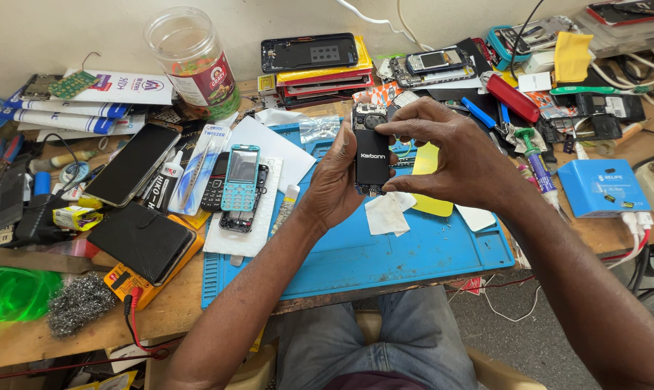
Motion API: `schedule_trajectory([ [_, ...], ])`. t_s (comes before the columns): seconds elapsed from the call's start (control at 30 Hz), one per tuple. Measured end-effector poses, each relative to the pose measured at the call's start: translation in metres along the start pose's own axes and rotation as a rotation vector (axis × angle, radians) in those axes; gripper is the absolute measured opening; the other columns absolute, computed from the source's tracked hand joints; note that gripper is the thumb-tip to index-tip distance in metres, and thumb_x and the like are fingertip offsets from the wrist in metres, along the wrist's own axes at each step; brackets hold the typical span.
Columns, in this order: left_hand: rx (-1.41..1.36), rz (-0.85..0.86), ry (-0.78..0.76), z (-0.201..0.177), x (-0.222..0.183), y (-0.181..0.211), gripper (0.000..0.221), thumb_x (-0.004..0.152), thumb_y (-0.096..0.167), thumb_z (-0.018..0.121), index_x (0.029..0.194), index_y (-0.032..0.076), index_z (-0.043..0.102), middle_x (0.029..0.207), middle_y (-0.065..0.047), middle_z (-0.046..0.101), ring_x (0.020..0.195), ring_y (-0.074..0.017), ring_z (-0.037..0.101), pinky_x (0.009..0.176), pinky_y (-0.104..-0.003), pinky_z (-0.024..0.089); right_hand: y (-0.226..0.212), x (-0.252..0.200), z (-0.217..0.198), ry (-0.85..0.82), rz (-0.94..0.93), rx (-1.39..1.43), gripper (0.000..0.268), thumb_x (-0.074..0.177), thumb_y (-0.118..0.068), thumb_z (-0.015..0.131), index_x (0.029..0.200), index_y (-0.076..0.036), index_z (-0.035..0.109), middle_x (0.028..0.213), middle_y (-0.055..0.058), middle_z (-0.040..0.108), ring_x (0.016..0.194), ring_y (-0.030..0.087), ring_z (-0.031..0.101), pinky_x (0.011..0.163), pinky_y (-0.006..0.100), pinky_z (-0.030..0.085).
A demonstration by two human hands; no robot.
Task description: The person uses a soldering iron and tweezers to work on a small blue circuit board, then handles a phone battery and a disassembled phone casing. The person appears to be performing a repair or assembly task on mobile phone components.
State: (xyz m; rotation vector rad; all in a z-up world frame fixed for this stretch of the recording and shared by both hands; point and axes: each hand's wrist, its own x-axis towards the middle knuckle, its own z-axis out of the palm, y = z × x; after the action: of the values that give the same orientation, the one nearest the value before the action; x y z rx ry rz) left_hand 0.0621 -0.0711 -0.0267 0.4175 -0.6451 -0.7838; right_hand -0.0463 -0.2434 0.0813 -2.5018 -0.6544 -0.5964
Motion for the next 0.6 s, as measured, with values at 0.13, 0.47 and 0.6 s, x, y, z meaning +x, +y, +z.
schedule_trajectory([
  [0.13, 0.023, 0.012, -0.028, 0.004, -0.002, 0.005, 0.078, 0.107, 0.042, 0.059, 0.167, 0.019, 0.015, 0.127, -0.012, 0.059, 0.110, -0.0235, 0.069, 0.090, -0.037, 0.064, -0.001, -0.002, 0.000, 0.023, -0.026, -0.010, 0.070, 0.068, -0.029, 0.093, 0.132, -0.012, 0.068, 0.123, 0.012, 0.065, 0.116, 0.029, 0.065, 0.098, 0.041, 0.054],
  [0.47, 0.098, 0.064, -0.158, 0.016, -0.002, 0.008, 0.105, 0.095, 0.040, 0.077, 0.172, 0.024, 0.007, 0.134, -0.007, 0.057, 0.115, -0.0212, 0.066, 0.098, -0.038, 0.061, -0.007, -0.013, -0.002, 0.028, 0.001, -0.104, 0.072, 0.070, -0.019, 0.091, 0.137, -0.016, 0.064, 0.131, 0.012, 0.061, 0.125, 0.033, 0.058, 0.106, 0.046, 0.049],
  [0.6, 0.201, 0.042, -0.069, 0.010, -0.007, 0.004, 0.096, 0.102, 0.027, 0.075, 0.172, 0.026, 0.008, 0.127, -0.002, 0.055, 0.113, -0.0167, 0.058, 0.100, -0.038, 0.056, 0.006, -0.024, 0.003, 0.089, -0.081, -0.018, 0.070, 0.075, -0.017, 0.093, 0.138, -0.017, 0.062, 0.135, 0.013, 0.058, 0.130, 0.034, 0.057, 0.110, 0.046, 0.047],
])
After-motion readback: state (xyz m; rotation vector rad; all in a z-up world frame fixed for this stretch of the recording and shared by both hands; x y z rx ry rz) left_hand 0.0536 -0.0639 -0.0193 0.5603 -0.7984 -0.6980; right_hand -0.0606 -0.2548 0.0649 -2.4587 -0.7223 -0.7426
